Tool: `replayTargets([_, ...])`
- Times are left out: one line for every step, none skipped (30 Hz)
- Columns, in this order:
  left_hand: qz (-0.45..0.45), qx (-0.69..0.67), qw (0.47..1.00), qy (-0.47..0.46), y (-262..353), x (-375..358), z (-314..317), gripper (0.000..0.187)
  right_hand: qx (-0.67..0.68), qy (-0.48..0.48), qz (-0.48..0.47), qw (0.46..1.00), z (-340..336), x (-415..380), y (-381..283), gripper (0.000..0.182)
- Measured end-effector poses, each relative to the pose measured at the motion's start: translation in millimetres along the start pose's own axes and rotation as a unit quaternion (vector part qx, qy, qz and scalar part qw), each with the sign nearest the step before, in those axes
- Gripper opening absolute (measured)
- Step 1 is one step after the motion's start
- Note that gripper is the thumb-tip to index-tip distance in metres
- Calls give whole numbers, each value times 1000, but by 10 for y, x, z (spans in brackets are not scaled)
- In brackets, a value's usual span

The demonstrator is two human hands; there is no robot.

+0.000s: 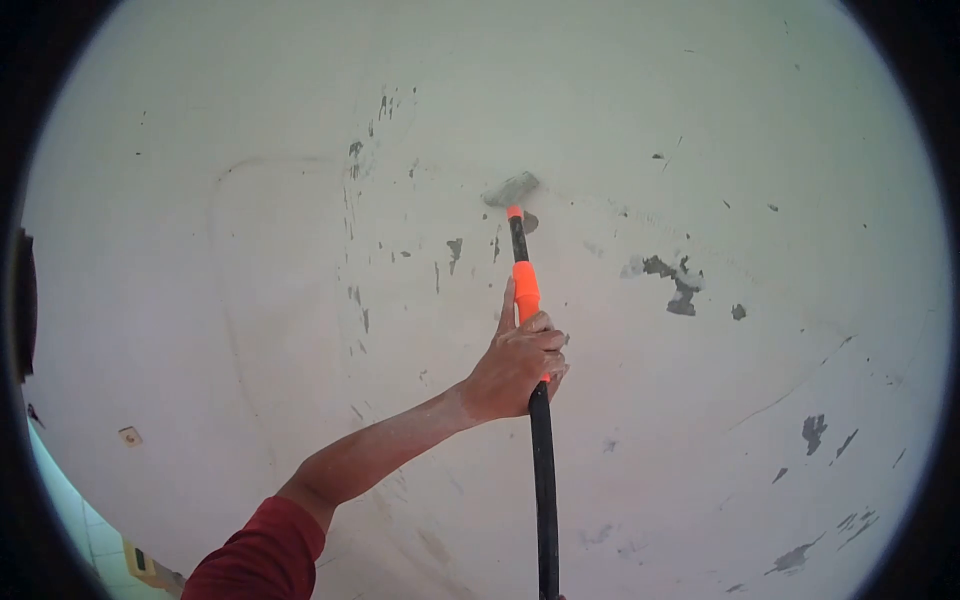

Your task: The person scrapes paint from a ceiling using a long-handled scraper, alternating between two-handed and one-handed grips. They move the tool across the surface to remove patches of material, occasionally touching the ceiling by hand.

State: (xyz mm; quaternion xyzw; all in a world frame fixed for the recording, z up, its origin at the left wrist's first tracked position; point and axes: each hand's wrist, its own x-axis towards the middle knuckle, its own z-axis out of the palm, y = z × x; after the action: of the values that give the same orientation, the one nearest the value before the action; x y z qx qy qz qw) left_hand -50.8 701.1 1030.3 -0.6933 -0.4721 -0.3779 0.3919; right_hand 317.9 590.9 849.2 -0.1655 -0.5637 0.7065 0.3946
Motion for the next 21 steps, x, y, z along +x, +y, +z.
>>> replayTargets([-7, 6, 1000, 3, -19, 17, 13, 17, -5, -1, -3, 1000, -42, 58, -38, 63])
replayTargets([-13, 11, 1000, 5, -54, 38, 33, 17, -34, -21, -24, 999, -88, 135, -82, 63])
replayTargets([-12, 9, 1000, 6, -120, 68, 43, 17, -59, -40, -42, 997, -103, 183, -113, 63])
replayTargets([-11, 24, 1000, 16, -215, 112, 32, 18, -60, -37, -39, 997, -26, 211, -198, 63])
replayTargets([-10, 39, 999, 24, -321, 157, 6, 19, -74, -13, -14, 997, 134, 269, -333, 62])
replayTargets([-14, 36, 999, 24, -418, 188, -26, 19, -90, 9, 12, 996, 277, 346, -457, 62])
replayTargets([-10, 36, 999, 34, -526, 221, -76, 20, -93, 10, 16, 995, 387, 431, -537, 62])
replayTargets([-3, 40, 998, 44, -659, 275, -154, 20, -95, 3, 13, 995, 502, 534, -600, 61])
replayTargets([-8, 40, 998, 41, -802, 306, -219, 20, -95, -4, 14, 995, 606, 610, -660, 60])
replayTargets([0, 60, 997, 47, -964, 329, -254, 20, -94, -4, 20, 995, 678, 709, -671, 60])
replayTargets([8, 80, 995, 55, -1141, 360, -290, 20, -116, -26, -11, 993, 729, 863, -622, 60])
replayTargets([16, 86, 993, 73, -1346, 366, -303, 20, -138, -47, -41, 988, 779, 1015, -558, 59])
replayTargets([26, 92, 991, 91, -1537, 375, -329, 19, -159, -68, -72, 982, 847, 1147, -531, 59])
replayTargets([22, 89, 992, 88, -1643, 399, -435, 19, -157, -71, -11, 985, 965, 1277, -600, 58])
replayTargets([10, 111, 992, 60, -1731, 418, -553, 18, -154, -72, 49, 984, 1069, 1381, -646, 59])
replayTargets([1, 133, 991, 33, -1782, 431, -647, 17, -154, -69, 50, 984, 1132, 1452, -585, 59])
replayTargets([3, 131, 991, 35, -1843, 412, -688, 17, -133, -84, 31, 987, 1188, 1534, -498, 58])
replayTargets([-2, 154, 988, 32, -1925, 386, -688, 18, -112, -99, 11, 989, 1202, 1581, -443, 57])
replayTargets([-8, 176, 984, 26, -1913, 377, -678, 18, -112, -95, 10, 989, 1182, 1574, -409, 57])
replayTargets([-9, 171, 985, 21, -1865, 329, -605, 18, -100, -82, 11, 991, 1156, 1526, -361, 60])
replayTargets([-4, 152, 988, 31, -1760, 262, -533, 13, -88, -70, 13, 994, 1134, 1448, -322, 63])
